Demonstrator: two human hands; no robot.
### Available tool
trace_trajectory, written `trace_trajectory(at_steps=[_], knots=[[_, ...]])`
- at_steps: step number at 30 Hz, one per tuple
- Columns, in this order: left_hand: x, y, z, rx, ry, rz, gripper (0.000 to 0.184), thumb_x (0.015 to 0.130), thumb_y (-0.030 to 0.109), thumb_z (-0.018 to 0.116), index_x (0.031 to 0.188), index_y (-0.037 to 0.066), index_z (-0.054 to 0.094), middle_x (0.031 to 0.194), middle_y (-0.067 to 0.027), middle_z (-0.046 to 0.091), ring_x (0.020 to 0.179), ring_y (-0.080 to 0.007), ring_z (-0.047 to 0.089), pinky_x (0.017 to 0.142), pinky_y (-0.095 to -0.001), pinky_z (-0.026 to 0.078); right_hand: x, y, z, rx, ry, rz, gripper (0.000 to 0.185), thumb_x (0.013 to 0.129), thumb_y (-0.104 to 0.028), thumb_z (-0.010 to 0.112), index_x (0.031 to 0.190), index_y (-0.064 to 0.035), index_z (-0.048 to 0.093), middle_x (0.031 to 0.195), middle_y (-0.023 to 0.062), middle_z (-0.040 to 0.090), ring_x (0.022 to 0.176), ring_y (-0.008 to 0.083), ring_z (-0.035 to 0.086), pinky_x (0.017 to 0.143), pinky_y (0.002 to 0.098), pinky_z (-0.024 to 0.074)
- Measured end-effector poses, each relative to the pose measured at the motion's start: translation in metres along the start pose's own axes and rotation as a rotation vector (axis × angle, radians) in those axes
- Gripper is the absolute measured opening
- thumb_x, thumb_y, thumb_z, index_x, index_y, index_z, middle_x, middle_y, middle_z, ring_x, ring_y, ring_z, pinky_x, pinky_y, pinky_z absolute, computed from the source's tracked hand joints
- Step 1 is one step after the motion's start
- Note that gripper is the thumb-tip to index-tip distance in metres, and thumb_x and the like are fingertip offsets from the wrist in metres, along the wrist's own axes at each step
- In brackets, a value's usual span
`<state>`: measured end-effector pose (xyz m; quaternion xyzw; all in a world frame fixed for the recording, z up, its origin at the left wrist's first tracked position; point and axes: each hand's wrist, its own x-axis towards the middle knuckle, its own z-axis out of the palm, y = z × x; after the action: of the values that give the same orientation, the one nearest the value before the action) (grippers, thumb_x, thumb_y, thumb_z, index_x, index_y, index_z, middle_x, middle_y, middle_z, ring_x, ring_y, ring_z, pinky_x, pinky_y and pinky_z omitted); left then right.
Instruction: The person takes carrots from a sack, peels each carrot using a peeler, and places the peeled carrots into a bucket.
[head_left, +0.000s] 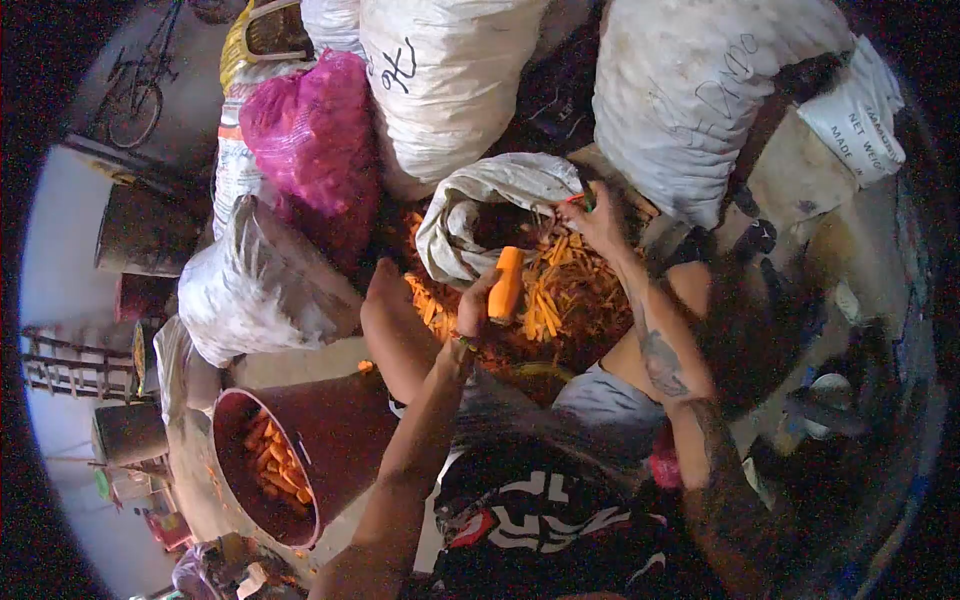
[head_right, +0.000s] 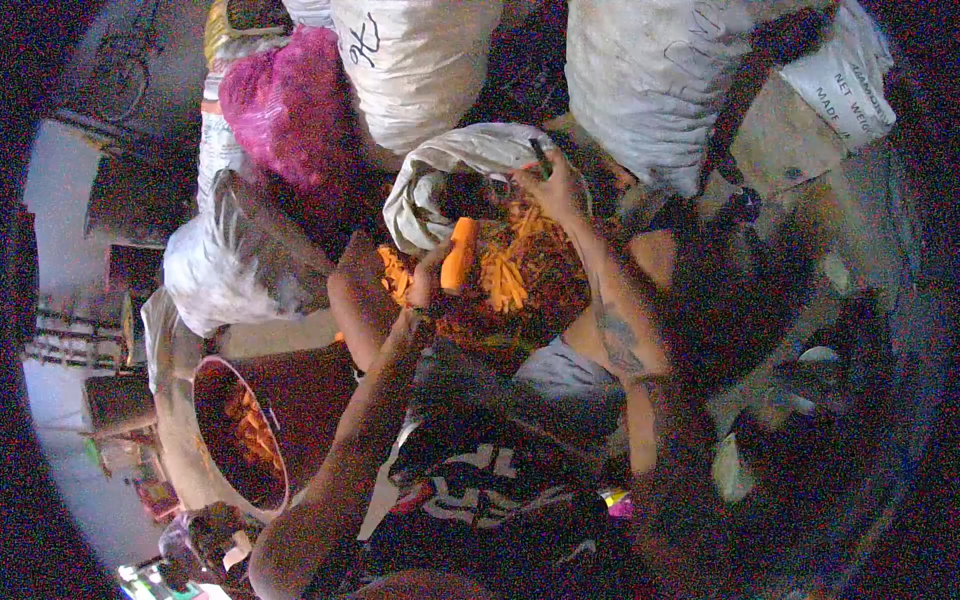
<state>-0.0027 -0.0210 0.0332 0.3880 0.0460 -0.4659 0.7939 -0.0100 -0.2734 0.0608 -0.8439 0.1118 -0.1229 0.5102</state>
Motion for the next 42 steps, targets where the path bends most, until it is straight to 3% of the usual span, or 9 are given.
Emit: trace_trajectory(at_steps=[4,9,12,17,22,27,31,39,42], knots=[[0.004,0.005,0.026,-0.052,0.207,0.175,0.037,0.092,0.028,0.048,0.120,0.004,0.050,0.090,-0.0042,0.061,0.070,-0.0149,0.058,0.059,-0.0262,0.046,-0.032,-0.020,0.023,-0.364,-0.058,-0.457,0.044,0.072,-0.027,0.078,0.105,-0.0018,0.061,0.101,0.0157,0.064,0.099,0.0290,0.060,0.086,0.0413,0.0469],[-0.012,0.007,0.025,0.041,0.196,0.085,0.037,0.093,0.030,0.048,0.120,0.004,0.051,0.090,-0.0039,0.061,0.065,-0.0152,0.058,0.055,-0.0268,0.046,-0.005,-0.046,-0.010,0.023,-0.094,0.287,0.064,0.066,-0.039,0.081,0.112,-0.0005,0.058,0.113,0.0221,0.060,0.107,0.0313,0.058,0.091,0.0430,0.0445],[0.019,-0.011,-0.012,-0.113,0.196,0.141,0.038,0.092,0.031,0.048,0.121,0.005,0.051,0.092,-0.0045,0.061,0.067,-0.0158,0.059,0.056,-0.0270,0.047,-0.029,-0.018,0.025,-0.358,-0.092,-0.259,0.057,0.070,-0.036,0.079,0.110,-0.0040,0.056,0.107,0.0179,0.062,0.104,0.0303,0.059,0.086,0.0377,0.0450],[0.000,0.001,0.008,-0.090,0.181,0.031,0.040,0.091,0.032,0.051,0.121,0.005,0.052,0.095,-0.0066,0.061,0.073,-0.0177,0.060,0.061,-0.0286,0.050,-0.001,-0.016,-0.001,-0.129,-0.031,0.116,0.052,0.075,-0.032,0.076,0.114,-0.0043,0.056,0.109,0.0183,0.063,0.100,0.0228,0.061,0.084,0.0338,0.0462],[0.012,0.008,-0.005,-0.028,0.189,0.087,0.041,0.090,0.034,0.052,0.118,0.005,0.053,0.093,-0.0072,0.063,0.075,-0.0176,0.061,0.063,-0.0290,0.051,-0.035,-0.036,0.020,-0.443,-0.132,-0.397,0.057,0.070,-0.037,0.079,0.112,-0.0053,0.056,0.113,0.0185,0.059,0.108,0.0332,0.056,0.089,0.0414,0.0447],[-0.008,0.005,0.030,-0.020,0.216,0.151,0.039,0.092,0.038,0.050,0.114,0.006,0.055,0.092,-0.0042,0.062,0.072,-0.0167,0.060,0.060,-0.0296,0.048,0.005,-0.019,-0.006,0.080,0.028,0.258,0.048,0.076,-0.034,0.074,0.110,-0.0043,0.056,0.094,0.0129,0.067,0.088,0.0222,0.063,0.078,0.0367,0.0478],[0.001,0.009,0.021,-0.092,0.175,0.180,0.042,0.093,0.037,0.048,0.120,0.005,0.053,0.093,-0.0038,0.062,0.068,-0.0163,0.058,0.058,-0.0295,0.047,-0.029,-0.030,0.022,-0.289,-0.017,-0.443,0.052,0.070,-0.041,0.077,0.098,-0.0020,0.059,0.092,0.0159,0.064,0.086,0.0317,0.064,0.078,0.0434,0.0496],[-0.002,0.005,0.025,-0.245,0.220,0.065,0.044,0.091,0.033,0.049,0.125,0.005,0.051,0.095,-0.0048,0.061,0.070,-0.0134,0.056,0.056,-0.0255,0.045,-0.004,-0.018,0.010,-0.107,-0.136,0.114,0.058,0.070,-0.036,0.078,0.113,-0.0044,0.057,0.114,0.0190,0.061,0.109,0.0308,0.058,0.090,0.0383,0.0448],[0.026,-0.016,-0.030,0.012,0.177,0.115,0.042,0.091,0.030,0.048,0.124,0.004,0.051,0.099,-0.0061,0.063,0.078,-0.0165,0.061,0.062,-0.0282,0.049,-0.032,-0.025,0.029,-0.365,-0.176,-0.322,0.057,0.068,-0.037,0.079,0.110,-0.0047,0.058,0.104,0.0175,0.063,0.101,0.0326,0.060,0.089,0.0408,0.0458]])
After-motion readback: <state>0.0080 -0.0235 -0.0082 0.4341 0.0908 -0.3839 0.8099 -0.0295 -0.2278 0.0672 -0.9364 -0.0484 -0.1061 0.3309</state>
